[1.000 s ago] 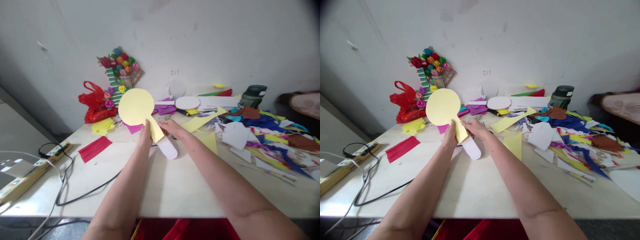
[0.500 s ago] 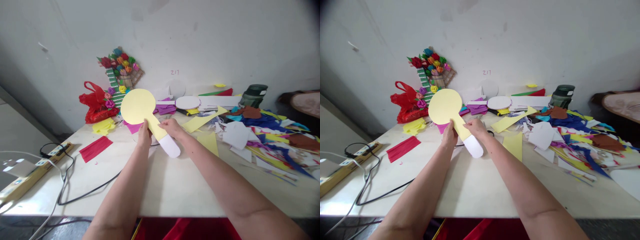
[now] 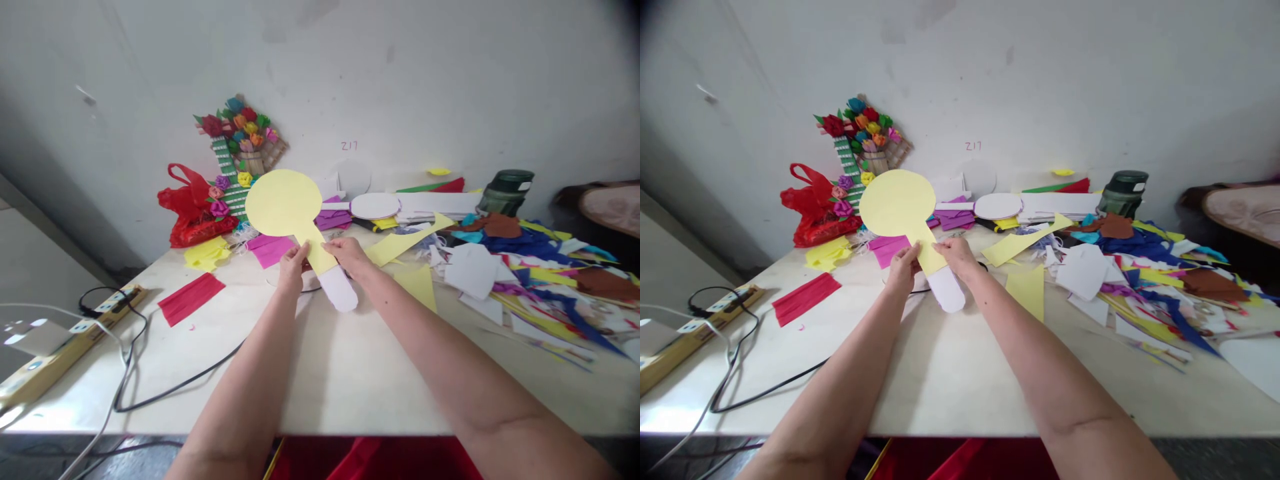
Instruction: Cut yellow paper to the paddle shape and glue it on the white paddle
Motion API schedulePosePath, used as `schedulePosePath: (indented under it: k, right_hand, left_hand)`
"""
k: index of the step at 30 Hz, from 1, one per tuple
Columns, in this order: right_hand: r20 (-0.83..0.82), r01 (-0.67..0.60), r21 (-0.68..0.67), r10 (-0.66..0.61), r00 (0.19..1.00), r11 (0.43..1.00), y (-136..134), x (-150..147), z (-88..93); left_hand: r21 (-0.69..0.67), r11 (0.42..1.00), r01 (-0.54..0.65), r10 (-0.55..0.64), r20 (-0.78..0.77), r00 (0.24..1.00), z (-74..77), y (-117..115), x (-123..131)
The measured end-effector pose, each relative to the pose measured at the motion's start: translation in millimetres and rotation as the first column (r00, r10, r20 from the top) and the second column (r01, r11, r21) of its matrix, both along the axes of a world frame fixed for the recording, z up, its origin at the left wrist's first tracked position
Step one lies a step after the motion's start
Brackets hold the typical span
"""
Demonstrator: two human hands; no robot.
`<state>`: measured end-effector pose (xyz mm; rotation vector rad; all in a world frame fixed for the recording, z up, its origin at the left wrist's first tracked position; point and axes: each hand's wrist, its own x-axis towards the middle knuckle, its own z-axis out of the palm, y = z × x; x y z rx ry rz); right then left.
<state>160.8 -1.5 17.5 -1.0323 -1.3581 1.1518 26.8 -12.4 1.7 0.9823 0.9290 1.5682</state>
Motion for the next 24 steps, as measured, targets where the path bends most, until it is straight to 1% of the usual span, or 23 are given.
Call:
schedulePosePath:
  k: [2,4,6,9,11,13,16,18,19,22,24]
  right_hand:
    - [0.074,0.041,0.051,-0.045,0.996,0.998,0,0,0.3]
    - [0.191,0.079,0.134,-0.104,0.976,0.988,-3,-1,2.0]
    - [0.302,0.105,0.232,-0.175,0.937,0.967,-8,-4,5.2]
    - [0.406,0.136,0.336,-0.274,0.872,0.932,-20,-12,12.2]
    - [0.448,0.155,0.369,-0.322,0.834,0.916,-28,-18,16.7]
    - [0.483,0.156,0.368,-0.332,0.81,0.917,-35,-22,19.2]
    - [0.53,0.157,0.376,-0.35,0.772,0.913,-40,-28,18.1]
    - [0.55,0.183,0.4,-0.395,0.736,0.898,-42,-33,15.8]
    - [0.554,0.205,0.418,-0.428,0.714,0.885,-43,-35,14.7]
    - [0.558,0.27,0.474,-0.523,0.645,0.838,-48,-40,13.9]
    - [0.563,0.279,0.5,-0.552,0.614,0.82,-52,-43,14.9]
  left_hand:
    - [0.005,1.0,0.0,0.0,-0.039,0.999,-0.2,0,2]
    - [0.011,1.0,-0.012,0.012,-0.057,0.998,-1.4,0,3]
    - [0.008,1.0,-0.026,0.027,-0.052,0.998,-3.6,1,4]
    - [0.002,0.999,-0.038,0.038,-0.012,0.999,-8.1,3,6]
    - [0.011,1.0,-0.013,0.012,0.042,0.999,-10.8,4,8]
    - [0.021,0.999,0.024,-0.026,0.085,0.996,-12.4,4,10]
    - [-0.049,0.995,0.089,-0.081,0.137,0.987,-11.9,3,14]
    - [-0.095,0.986,0.135,-0.118,0.17,0.978,-9.6,0,15]
    - [-0.09,0.985,0.149,-0.131,0.178,0.975,-8.1,-2,16]
    - [-0.011,0.983,0.183,-0.178,0.185,0.967,-3.4,-10,18]
    - [-0.009,0.977,0.215,-0.209,0.191,0.959,-2.0,-14,19]
